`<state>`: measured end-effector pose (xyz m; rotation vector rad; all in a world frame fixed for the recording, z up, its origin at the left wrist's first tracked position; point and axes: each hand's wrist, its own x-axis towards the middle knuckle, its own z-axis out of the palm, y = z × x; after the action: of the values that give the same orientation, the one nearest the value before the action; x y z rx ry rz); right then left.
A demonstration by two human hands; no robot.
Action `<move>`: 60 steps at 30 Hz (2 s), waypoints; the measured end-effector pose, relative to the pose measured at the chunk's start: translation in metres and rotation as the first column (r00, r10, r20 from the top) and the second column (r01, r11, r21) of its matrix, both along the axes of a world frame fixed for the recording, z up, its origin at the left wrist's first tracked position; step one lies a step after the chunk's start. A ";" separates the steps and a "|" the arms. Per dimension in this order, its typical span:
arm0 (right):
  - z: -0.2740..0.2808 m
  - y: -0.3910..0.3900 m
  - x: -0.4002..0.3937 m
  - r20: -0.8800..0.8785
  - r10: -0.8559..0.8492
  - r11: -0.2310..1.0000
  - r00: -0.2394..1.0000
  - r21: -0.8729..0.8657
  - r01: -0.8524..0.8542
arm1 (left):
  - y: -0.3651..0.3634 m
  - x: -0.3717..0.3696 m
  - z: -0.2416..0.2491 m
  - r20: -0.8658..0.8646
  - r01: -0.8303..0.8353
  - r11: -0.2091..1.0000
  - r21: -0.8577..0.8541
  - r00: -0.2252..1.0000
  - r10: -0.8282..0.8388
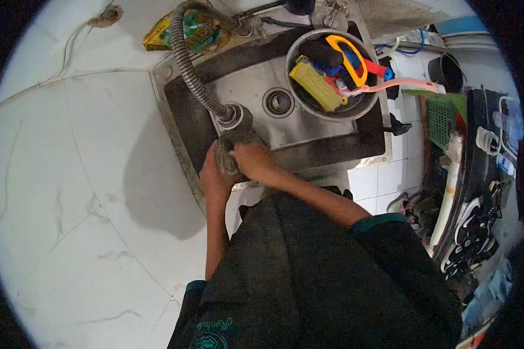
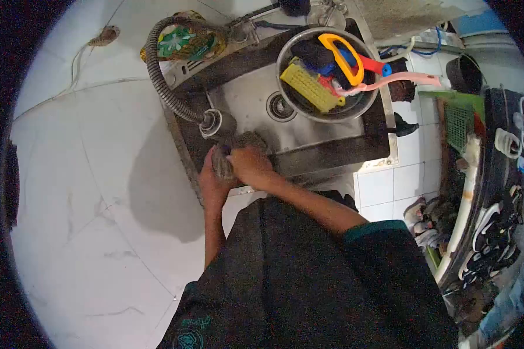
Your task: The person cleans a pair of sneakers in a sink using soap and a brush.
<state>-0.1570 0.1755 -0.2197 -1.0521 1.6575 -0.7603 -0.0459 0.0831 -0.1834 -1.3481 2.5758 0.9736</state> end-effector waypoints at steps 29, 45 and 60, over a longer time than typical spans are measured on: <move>-0.046 -0.023 0.001 -0.003 -0.120 0.990 0.993 0.076 0.120 | -0.004 0.015 -0.009 -0.030 -0.061 0.997 -0.052 0.998 0.060; -0.140 -0.009 0.023 -0.119 -0.079 0.993 0.990 0.074 0.088 | -0.015 0.025 -0.018 -0.094 -0.041 0.999 -0.024 0.995 0.038; -0.160 -0.017 0.021 -0.104 0.168 0.966 0.980 0.218 -0.143 | 0.003 0.022 -0.018 -0.077 -0.103 0.995 0.001 0.992 0.103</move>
<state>-0.1356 0.1587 -0.3798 -1.0805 1.6935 -0.4150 -0.0239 0.0859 -0.2012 -1.4867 2.5862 1.0578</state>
